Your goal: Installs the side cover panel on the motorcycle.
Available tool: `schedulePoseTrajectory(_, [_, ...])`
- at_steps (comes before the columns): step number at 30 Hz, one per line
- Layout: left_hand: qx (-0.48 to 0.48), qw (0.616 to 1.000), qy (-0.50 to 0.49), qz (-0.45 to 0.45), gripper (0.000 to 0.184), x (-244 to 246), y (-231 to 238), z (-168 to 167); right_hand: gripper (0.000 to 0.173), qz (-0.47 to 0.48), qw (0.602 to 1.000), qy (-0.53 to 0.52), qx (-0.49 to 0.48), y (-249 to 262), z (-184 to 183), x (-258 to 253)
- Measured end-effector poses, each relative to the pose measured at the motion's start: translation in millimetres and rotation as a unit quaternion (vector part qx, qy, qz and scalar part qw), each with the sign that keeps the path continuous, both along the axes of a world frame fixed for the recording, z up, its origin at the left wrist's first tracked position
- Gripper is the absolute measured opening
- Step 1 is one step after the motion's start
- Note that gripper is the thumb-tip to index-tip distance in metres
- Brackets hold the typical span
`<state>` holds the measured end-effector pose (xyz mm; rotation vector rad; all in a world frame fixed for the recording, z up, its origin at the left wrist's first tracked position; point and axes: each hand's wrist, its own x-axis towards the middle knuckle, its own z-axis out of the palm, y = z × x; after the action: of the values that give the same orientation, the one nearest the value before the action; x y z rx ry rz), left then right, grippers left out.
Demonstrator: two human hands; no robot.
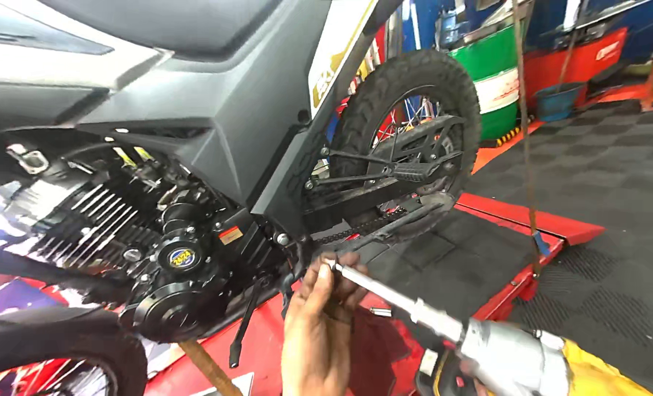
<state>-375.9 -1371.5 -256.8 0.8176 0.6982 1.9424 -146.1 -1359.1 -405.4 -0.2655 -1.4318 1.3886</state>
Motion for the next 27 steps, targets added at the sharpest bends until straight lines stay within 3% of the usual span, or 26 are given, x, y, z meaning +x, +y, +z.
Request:
schedulePoseTrajectory(3, [0.01,1.0,-0.007,-0.018,0.031,2,44,32,0.026,-0.104,0.991,-0.061,0.055,19,34,-12])
schedulePoseTrajectory(6, [0.019,1.0,0.0,-0.002,0.029,-3,92,72,0.035,-0.269,0.955,-0.005,0.123,60,85,-43])
schedulePoseTrajectory(8, [0.029,1.0,-0.006,0.007,0.028,-10,117,96,0.033,-0.318,0.937,0.013,0.141,80,129,-59])
schedulePoseTrajectory(13, [0.031,0.998,-0.033,0.036,0.025,-23,143,132,0.036,-0.314,0.936,0.036,0.154,109,180,-77])
schedulePoseTrajectory(20, [0.048,0.998,-0.012,0.051,0.03,-27,139,133,0.036,-0.3,0.939,0.014,0.166,114,201,-79])
schedulePoseTrajectory(23, [0.038,0.995,0.057,0.078,0.032,-31,136,131,0.03,-0.305,0.933,-0.003,0.189,115,207,-80])
schedulePoseTrajectory(25, [0.041,0.974,0.171,0.141,0.032,-38,134,126,0.024,-0.3,0.932,-0.013,0.204,118,210,-82])
schedulePoseTrajectory(26, [0.053,0.94,0.265,0.206,0.031,-44,132,120,0.022,-0.302,0.93,-0.021,0.208,119,212,-84])
schedulePoseTrajectory(27, [0.075,0.875,0.375,0.298,0.031,-54,130,112,0.021,-0.305,0.928,-0.025,0.212,121,212,-86])
